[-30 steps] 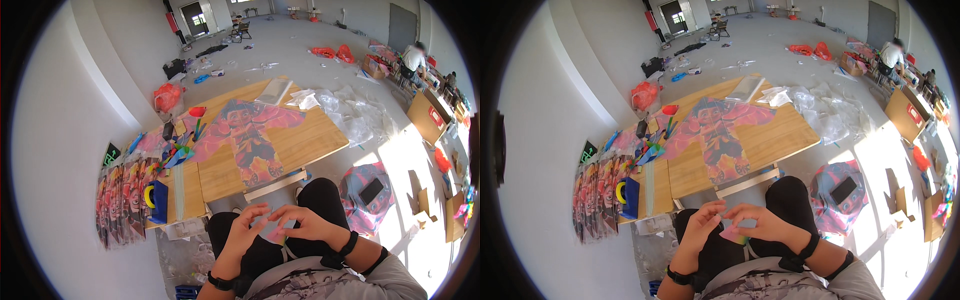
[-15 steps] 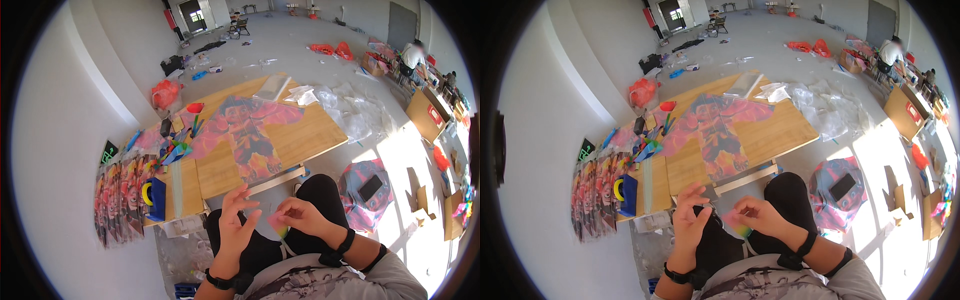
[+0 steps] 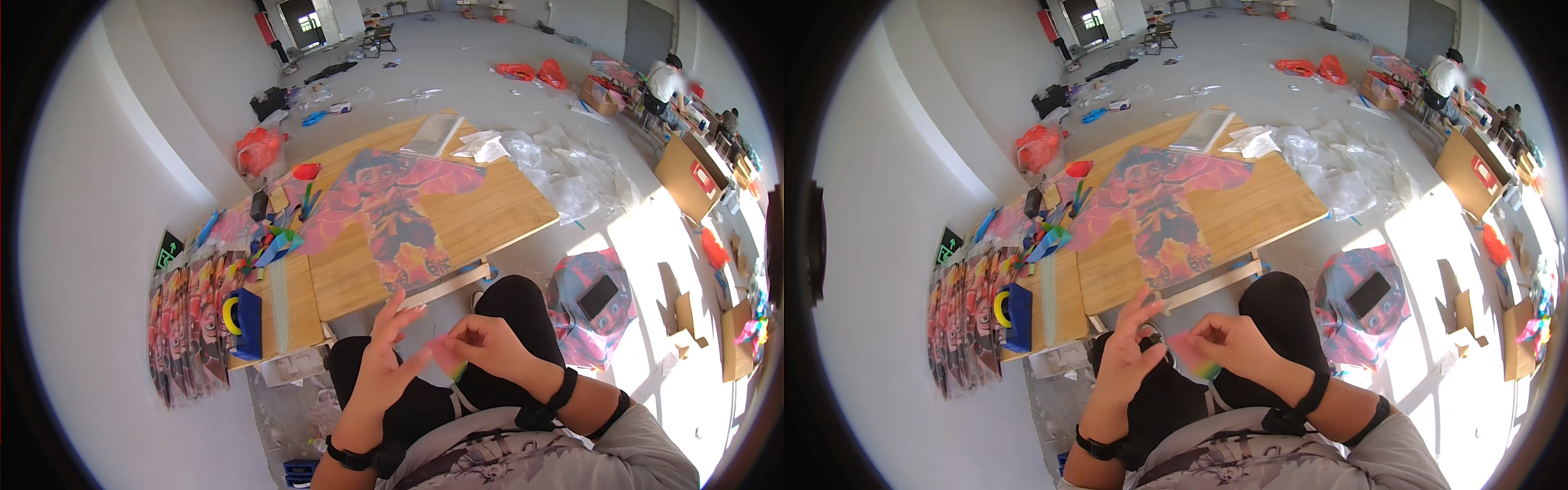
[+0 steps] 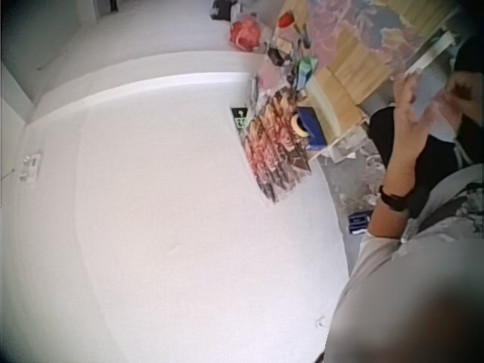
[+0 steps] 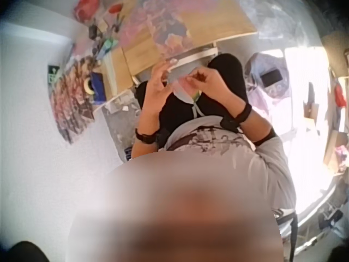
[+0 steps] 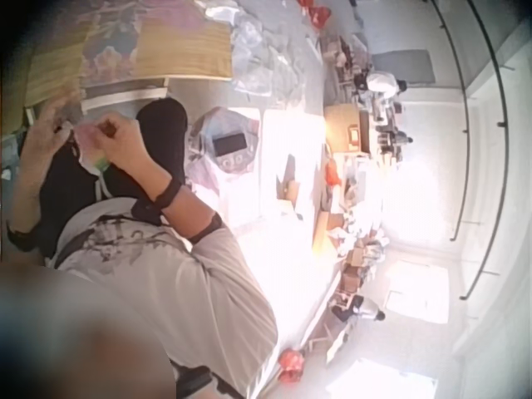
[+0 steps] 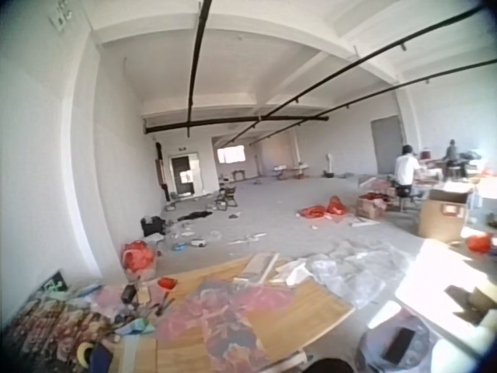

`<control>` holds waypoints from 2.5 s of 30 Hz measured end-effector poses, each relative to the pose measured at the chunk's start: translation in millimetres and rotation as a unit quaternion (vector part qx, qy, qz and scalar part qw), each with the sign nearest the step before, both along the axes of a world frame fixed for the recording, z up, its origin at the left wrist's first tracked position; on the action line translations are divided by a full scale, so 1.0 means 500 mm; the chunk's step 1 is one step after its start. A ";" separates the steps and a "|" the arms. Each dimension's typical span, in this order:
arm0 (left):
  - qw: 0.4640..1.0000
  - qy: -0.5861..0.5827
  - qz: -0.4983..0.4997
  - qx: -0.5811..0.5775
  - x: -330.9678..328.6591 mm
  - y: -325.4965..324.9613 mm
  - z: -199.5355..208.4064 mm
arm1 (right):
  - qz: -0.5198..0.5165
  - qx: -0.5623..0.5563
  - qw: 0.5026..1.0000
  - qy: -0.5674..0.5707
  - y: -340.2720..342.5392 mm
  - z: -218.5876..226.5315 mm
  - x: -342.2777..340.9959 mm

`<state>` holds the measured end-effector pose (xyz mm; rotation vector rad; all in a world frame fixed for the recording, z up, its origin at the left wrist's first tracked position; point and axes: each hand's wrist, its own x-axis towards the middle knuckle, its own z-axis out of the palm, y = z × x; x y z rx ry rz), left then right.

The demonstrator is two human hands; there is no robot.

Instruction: Assembling a kite by applying tape and attaching structural elements.

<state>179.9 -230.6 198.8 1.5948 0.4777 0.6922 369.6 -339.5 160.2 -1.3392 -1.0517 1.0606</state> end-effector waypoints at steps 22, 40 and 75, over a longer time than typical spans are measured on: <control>0.938 -0.073 -0.129 -0.312 -0.004 0.035 -0.049 | -0.031 -0.032 0.999 0.030 0.009 -0.013 0.015; 0.937 -0.075 -0.117 -0.320 -0.012 0.040 -0.077 | -0.018 -0.033 0.999 0.013 0.005 -0.021 0.013; 0.958 -0.089 -0.081 -0.262 -0.011 0.042 -0.075 | 0.014 -0.041 0.997 0.060 0.003 -0.022 0.003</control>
